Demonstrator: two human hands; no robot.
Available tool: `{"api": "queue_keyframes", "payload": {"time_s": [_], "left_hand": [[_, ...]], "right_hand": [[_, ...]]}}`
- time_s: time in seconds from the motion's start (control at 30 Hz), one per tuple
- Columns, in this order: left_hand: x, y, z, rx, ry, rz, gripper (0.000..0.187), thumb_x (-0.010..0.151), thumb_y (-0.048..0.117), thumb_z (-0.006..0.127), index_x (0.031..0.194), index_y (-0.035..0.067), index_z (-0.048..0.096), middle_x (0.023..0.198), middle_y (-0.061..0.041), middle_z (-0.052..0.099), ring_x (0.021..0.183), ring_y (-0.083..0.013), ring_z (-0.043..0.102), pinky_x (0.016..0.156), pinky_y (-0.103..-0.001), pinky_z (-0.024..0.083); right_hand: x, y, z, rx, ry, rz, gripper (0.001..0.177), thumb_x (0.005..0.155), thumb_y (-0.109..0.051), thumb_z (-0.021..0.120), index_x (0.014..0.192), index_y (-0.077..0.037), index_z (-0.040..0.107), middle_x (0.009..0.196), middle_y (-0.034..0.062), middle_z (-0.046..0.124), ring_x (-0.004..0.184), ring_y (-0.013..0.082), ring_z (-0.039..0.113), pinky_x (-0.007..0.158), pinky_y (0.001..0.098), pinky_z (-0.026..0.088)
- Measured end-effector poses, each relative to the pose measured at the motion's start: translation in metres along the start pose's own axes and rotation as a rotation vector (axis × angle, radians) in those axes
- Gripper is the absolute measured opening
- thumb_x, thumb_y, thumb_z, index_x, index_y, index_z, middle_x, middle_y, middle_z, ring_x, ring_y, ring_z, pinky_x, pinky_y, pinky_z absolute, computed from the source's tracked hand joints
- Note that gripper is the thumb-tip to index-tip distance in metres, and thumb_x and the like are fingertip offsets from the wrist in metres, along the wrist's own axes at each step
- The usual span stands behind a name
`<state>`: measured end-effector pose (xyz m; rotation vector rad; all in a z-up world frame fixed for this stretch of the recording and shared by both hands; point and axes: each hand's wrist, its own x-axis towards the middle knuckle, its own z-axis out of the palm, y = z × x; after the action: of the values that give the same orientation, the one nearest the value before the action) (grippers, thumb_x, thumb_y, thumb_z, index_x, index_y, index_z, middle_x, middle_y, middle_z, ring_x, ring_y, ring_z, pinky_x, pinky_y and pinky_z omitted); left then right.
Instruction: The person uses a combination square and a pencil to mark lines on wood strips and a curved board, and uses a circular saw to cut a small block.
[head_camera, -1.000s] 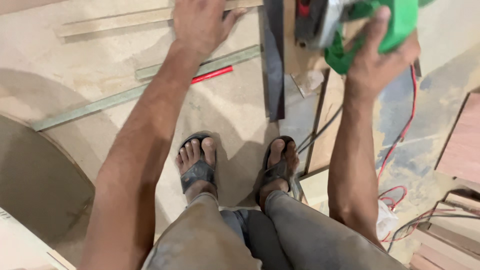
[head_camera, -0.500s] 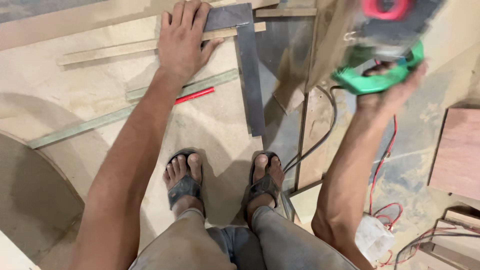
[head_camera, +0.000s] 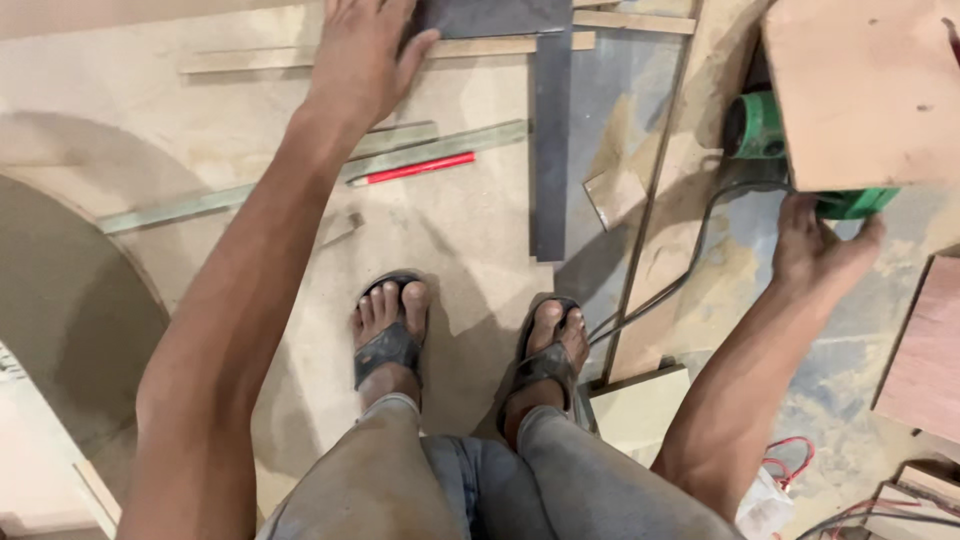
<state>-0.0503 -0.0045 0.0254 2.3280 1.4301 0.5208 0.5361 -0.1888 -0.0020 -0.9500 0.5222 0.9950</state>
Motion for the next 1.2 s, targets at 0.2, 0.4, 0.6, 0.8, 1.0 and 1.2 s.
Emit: {"api": "queue_keyframes", "payload": {"time_s": [0.2, 0.4, 0.6, 0.8, 1.0, 1.2], "left_hand": [[-0.052, 0.003, -0.026, -0.023, -0.033, 0.031, 0.021, 0.105, 0.017, 0.073, 0.123, 0.006, 0.070, 0.124, -0.012, 0.063, 0.118, -0.0332, 0.058, 0.107, -0.050, 0.041], [-0.099, 0.041, -0.016, -0.018, -0.165, 0.148, 0.021, 0.099, 0.018, 0.070, 0.117, 0.007, 0.073, 0.119, -0.012, 0.065, 0.113, -0.0278, 0.058, 0.098, -0.044, 0.045], [-0.129, 0.069, -0.008, 0.177, 0.022, 0.160, 0.042, 0.088, 0.010, 0.068, 0.128, -0.002, 0.069, 0.120, -0.012, 0.061, 0.114, -0.0255, 0.056, 0.096, -0.038, 0.045], [-0.140, 0.076, 0.002, 0.277, -0.031, 0.001, 0.028, 0.083, 0.009, 0.068, 0.108, -0.003, 0.068, 0.113, -0.017, 0.060, 0.110, -0.0297, 0.057, 0.093, -0.042, 0.046], [-0.146, 0.049, -0.040, 0.122, 0.065, -0.180, 0.016, 0.105, 0.006, 0.061, 0.116, -0.005, 0.061, 0.111, -0.025, 0.061, 0.094, -0.0319, 0.059, 0.069, -0.039, 0.057], [-0.131, 0.002, -0.053, 0.211, 0.001, -0.316, 0.013, 0.101, 0.010, 0.064, 0.112, 0.003, 0.061, 0.099, -0.018, 0.064, 0.079, -0.0327, 0.064, 0.067, -0.047, 0.056]], "right_hand": [[-0.121, 0.160, -0.015, -1.355, -0.548, -0.663, 0.043, 0.102, -0.003, 0.049, 0.145, -0.005, 0.049, 0.127, 0.0052, 0.062, 0.101, 0.0154, 0.060, 0.084, 0.0282, 0.053], [-0.143, 0.276, 0.083, -1.964, -0.632, -0.844, 0.036, 0.092, -0.019, 0.081, 0.111, 0.005, 0.064, 0.094, 0.0190, 0.066, 0.080, 0.0254, 0.064, 0.072, 0.0390, 0.054], [-0.156, 0.244, 0.092, -1.791, -0.657, -0.782, 0.027, 0.094, -0.016, 0.079, 0.095, 0.003, 0.061, 0.075, 0.0085, 0.063, 0.066, 0.0152, 0.059, 0.061, 0.0333, 0.050], [-0.243, 0.173, 0.004, -2.050, -0.407, -0.638, 0.030, 0.085, -0.017, 0.082, 0.093, 0.003, 0.062, 0.075, 0.0098, 0.066, 0.065, 0.0136, 0.061, 0.062, 0.0319, 0.051], [-0.290, 0.172, -0.056, -2.068, -0.583, -0.455, 0.042, 0.080, -0.020, 0.081, 0.109, 0.007, 0.066, 0.082, 0.0198, 0.071, 0.073, 0.0256, 0.071, 0.066, 0.0369, 0.057], [-0.278, 0.187, 0.010, -2.470, -0.863, -0.788, 0.034, 0.084, -0.031, 0.084, 0.098, -0.003, 0.071, 0.096, 0.0198, 0.066, 0.090, 0.0403, 0.067, 0.070, 0.0482, 0.055]]}}
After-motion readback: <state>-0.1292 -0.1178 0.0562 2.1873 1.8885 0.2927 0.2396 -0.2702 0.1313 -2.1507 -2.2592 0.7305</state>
